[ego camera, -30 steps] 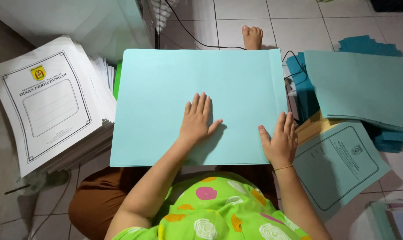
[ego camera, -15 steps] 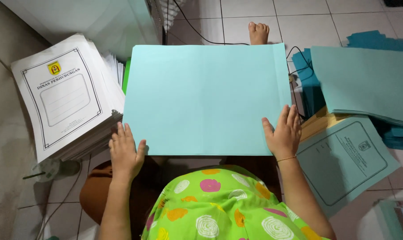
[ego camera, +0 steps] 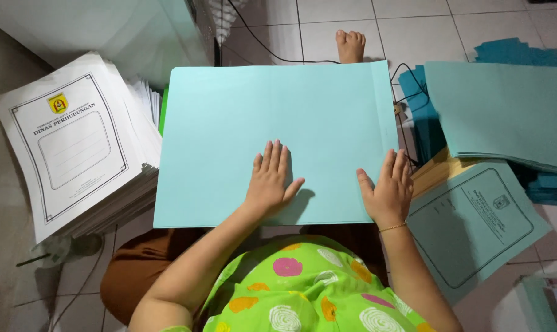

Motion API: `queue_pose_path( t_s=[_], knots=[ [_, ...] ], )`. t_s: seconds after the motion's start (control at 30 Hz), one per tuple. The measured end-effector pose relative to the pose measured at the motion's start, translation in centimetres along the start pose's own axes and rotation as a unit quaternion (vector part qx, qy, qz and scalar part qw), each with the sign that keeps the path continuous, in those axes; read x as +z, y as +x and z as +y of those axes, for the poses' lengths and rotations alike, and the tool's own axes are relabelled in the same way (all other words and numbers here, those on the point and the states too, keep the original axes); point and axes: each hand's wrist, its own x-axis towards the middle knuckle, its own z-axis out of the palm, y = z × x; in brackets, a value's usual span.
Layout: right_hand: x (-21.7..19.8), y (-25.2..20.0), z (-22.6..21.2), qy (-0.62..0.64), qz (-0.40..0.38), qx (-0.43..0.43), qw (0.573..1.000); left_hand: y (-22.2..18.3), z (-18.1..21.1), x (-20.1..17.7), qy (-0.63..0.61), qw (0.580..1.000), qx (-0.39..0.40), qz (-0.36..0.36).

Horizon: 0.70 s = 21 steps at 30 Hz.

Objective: The person folds a large outer sheet and inserts a pre-printed document inside to assemble document folders.

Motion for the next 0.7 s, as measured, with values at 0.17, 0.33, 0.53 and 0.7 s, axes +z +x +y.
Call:
queue_pose_path(
  t_s=[0.17,0.33,0.53,0.7],
  knots=[
    [0.1,0.3,0.0,-0.007,-0.008,0.008,1.0,17.4,-7.0,0.9,0.075,0.996,-0.042,0.005],
    [-0.2,0.2,-0.4,0.004,-0.006,0.012,1.0,23.3,-8.8,0.9,0.091,0.991,-0.094,-0.007],
    [-0.2,0.0,-0.3,0.002,-0.007,0.011,1.0,12.1,-2.2,-0.6,0.046,0.993,-0.107,0.012],
    [0.4,-0.1,0.1,-0.009,0.012,0.002,1.0,-2.2,2.6,-2.3,-0.006,1.0,-0.026,-0.008]
  ],
)
